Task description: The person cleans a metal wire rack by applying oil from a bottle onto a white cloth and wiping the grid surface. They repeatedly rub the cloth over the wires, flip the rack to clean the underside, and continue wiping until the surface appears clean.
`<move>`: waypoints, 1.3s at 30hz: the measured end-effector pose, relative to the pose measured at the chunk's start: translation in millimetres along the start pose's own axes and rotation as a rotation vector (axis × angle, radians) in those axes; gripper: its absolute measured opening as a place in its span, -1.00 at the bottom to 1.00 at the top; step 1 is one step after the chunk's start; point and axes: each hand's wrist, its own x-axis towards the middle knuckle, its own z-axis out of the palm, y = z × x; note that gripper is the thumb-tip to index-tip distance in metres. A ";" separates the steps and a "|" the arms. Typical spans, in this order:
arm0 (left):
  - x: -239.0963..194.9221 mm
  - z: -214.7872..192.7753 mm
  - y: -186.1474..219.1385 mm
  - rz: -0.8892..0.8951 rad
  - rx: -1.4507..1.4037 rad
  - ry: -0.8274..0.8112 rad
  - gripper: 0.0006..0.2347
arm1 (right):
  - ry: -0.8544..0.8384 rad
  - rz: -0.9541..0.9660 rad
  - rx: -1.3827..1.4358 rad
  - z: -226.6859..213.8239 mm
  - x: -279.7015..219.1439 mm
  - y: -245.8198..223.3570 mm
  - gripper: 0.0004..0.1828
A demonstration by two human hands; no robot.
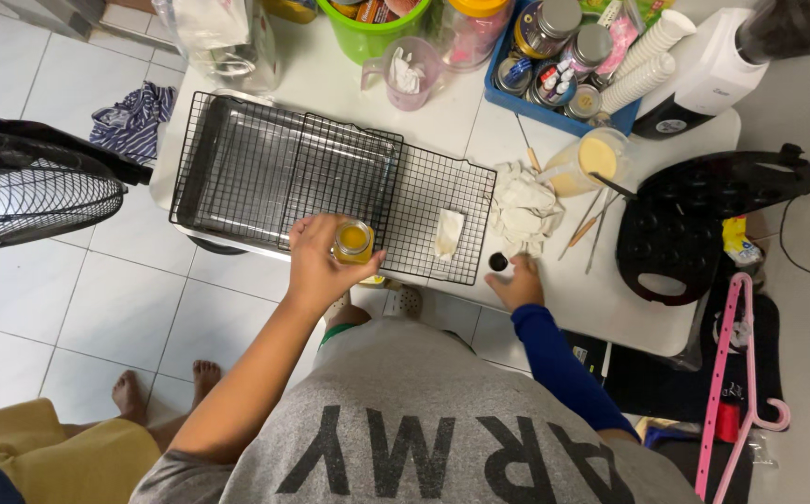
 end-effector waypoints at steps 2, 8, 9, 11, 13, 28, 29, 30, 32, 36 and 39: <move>2.9 -0.2 2.4 -0.002 0.001 0.006 -0.53 | 0.024 -0.011 -0.036 10.0 3.9 3.5 -0.35; 2.3 -7.1 7.7 -0.024 -0.003 0.038 -0.51 | 0.013 -0.008 -0.103 9.5 10.4 2.0 -0.41; 1.8 -8.7 8.1 -0.025 -0.004 0.042 -0.51 | 0.002 -0.009 -0.101 3.8 10.7 -3.6 -0.35; -1.6 -11.9 9.0 -0.037 -0.003 0.042 -0.52 | -0.062 -0.043 -0.103 -4.2 7.6 -14.0 -0.38; -1.9 -13.9 9.2 -0.053 0.005 0.045 -0.53 | -0.086 -0.136 -0.075 -5.8 12.5 -20.0 -0.36; 8.2 -46.9 -10.0 -0.059 -0.075 0.179 -0.55 | -0.030 -0.496 0.264 -40.3 25.2 -122.7 -0.52; 8.9 -47.2 -6.8 -0.049 -0.111 0.146 -0.55 | -0.087 -0.561 0.349 -57.9 20.6 -157.4 -0.54; 10.3 -46.4 -2.3 -0.036 -0.147 0.111 -0.56 | -0.179 -0.601 0.374 -76.5 14.4 -191.5 -0.51; 15.9 -44.5 7.8 -0.004 -0.195 0.012 -0.55 | -0.309 -0.701 0.439 -111.5 -0.9 -252.0 -0.40; 29.7 -40.9 27.8 0.081 -0.194 -0.169 -0.52 | -0.430 -0.865 0.520 -169.4 -17.0 -319.7 -0.29; 38.9 -38.2 38.3 0.129 -0.208 -0.207 -0.52 | -0.384 -0.993 0.396 -198.6 -17.1 -335.6 -0.37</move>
